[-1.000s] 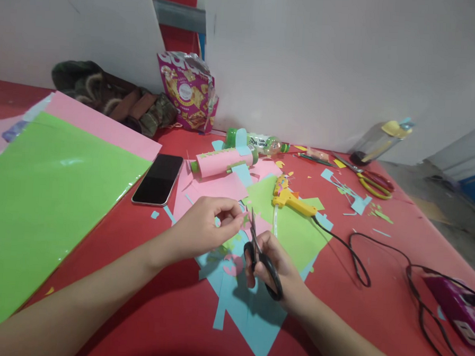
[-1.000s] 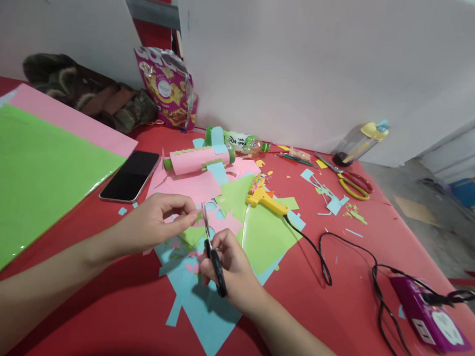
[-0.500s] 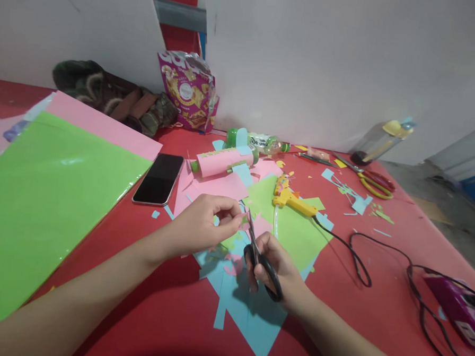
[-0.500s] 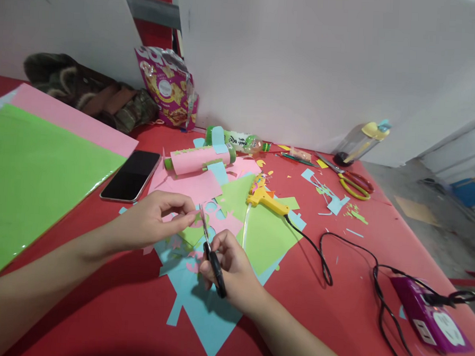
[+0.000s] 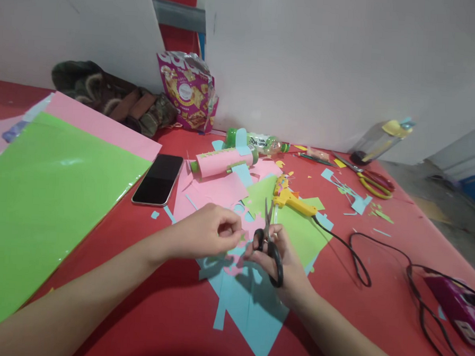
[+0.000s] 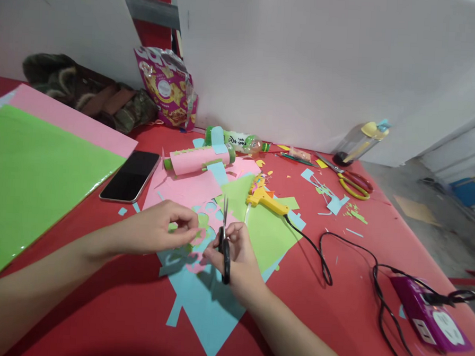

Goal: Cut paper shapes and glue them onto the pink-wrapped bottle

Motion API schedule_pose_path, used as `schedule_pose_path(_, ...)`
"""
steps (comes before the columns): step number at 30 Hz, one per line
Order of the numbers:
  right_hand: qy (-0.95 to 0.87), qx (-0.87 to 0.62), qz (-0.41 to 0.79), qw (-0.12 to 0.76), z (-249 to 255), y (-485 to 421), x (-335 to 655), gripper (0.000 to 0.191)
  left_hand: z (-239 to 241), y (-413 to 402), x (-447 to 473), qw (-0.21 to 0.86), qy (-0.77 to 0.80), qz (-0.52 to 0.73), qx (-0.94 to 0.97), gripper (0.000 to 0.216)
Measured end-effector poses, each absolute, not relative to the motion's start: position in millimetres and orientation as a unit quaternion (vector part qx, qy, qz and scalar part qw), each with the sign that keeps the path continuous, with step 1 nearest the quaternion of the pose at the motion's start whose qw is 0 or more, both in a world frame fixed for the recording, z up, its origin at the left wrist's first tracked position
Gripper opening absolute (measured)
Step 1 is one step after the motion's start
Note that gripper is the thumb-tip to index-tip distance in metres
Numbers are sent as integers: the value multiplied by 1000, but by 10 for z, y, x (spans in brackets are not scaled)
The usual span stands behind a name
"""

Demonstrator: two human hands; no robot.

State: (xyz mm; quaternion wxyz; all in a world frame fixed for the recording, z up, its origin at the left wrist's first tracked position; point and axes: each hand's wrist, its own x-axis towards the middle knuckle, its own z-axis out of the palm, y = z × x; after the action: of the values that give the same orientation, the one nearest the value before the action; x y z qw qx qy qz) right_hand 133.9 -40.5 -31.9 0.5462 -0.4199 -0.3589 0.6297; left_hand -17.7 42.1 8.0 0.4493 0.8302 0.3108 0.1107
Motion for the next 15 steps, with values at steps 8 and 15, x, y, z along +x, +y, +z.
schedule_pose_path(8, -384, -462, 625, 498, -263, -411, 1339, 47, 59, 319, -130, 482, 231, 25, 845, 23)
schedule_pose_path(15, -416, -459, 624, 476, -284, -425, 1328, 46, 2, 313, -113, 466, 225, 6, 855, 22)
